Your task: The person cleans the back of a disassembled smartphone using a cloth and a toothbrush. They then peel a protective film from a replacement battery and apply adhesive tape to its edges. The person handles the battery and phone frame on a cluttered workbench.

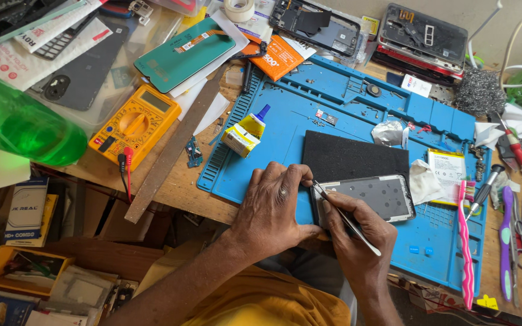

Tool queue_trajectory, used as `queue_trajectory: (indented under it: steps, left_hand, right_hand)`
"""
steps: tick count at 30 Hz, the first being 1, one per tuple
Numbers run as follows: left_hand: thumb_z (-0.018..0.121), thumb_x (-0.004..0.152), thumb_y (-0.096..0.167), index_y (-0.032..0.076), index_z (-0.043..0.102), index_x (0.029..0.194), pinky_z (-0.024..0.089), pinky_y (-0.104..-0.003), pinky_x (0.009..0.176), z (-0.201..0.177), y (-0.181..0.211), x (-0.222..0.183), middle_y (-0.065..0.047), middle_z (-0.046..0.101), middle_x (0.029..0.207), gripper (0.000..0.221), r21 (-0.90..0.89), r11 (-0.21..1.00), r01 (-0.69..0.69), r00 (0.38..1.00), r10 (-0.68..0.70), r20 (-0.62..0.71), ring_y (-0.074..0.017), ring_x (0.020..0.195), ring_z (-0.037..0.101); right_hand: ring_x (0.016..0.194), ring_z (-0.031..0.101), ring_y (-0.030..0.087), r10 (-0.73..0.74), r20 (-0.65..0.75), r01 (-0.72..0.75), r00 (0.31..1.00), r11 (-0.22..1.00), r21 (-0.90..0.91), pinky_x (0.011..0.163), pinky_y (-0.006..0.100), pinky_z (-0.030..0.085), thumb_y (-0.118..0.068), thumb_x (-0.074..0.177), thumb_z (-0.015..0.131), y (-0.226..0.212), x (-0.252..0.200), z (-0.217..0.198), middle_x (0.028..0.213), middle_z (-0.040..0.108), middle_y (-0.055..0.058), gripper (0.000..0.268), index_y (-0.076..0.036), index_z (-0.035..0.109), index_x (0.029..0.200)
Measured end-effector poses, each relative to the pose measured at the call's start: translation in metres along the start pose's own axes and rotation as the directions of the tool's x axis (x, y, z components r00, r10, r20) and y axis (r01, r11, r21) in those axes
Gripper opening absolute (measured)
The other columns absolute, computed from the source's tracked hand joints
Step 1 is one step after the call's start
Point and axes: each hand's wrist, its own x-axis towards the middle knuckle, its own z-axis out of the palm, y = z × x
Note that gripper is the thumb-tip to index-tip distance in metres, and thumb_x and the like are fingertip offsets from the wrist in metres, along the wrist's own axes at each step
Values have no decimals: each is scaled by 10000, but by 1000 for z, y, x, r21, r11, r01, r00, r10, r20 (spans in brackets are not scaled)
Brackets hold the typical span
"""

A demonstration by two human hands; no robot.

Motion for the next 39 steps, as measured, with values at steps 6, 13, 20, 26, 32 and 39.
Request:
queue_trajectory:
  steps: [6,13,20,26,32,39]
  left_hand:
    - [966,589,369,101,488,1230,376,-436,899,-2,1,-1,-51,599,1112,843,-7,1000,-7,1000,7,13,-255,1046,531]
    - [965,601,368,88,490,1257,379,-441,917,-1,1,-4,-55,591,1155,857,3,1000,-14,1000,14,17,-266,1069,522]
    - [971,590,362,94,487,1254,374,-447,916,-1,0,-2,-63,596,1122,865,-12,1000,-8,1000,8,20,-260,1061,523]
    - [968,601,356,95,479,1237,365,-457,915,0,-1,-1,-74,588,1087,844,-7,999,-46,999,46,5,-269,1055,525]
    - [966,602,340,96,481,1220,365,-461,914,1,1,1,-77,577,1063,823,11,999,-51,999,51,11,-269,1051,531]
    - [964,597,354,86,481,1215,358,-461,907,-2,1,3,-89,586,1076,829,16,998,-59,998,58,39,-266,1040,531]
  right_hand:
    - [877,749,101,87,-20,-86,996,996,37,714,226,603,-15,914,741,6,-2,-2,981,795,93,179,-5,751,1093]
    - [876,750,97,75,-4,-74,997,996,49,708,223,607,-17,909,741,3,-2,-1,980,794,92,186,-5,750,1094]
    - [862,751,96,96,4,-96,995,995,14,694,225,606,-25,902,748,0,-1,-1,972,796,88,188,-7,753,1090]
    - [876,758,99,37,-72,-42,997,997,-69,699,235,611,-40,923,753,-2,-2,3,969,791,91,164,-15,750,1084]
    - [851,753,101,47,-23,-49,999,997,-57,681,235,607,-50,903,763,-3,-3,3,961,796,88,179,-13,752,1078]
    - [853,747,102,35,-90,-42,995,997,-72,701,237,601,-47,926,756,0,-6,6,961,790,94,163,-4,746,1082]
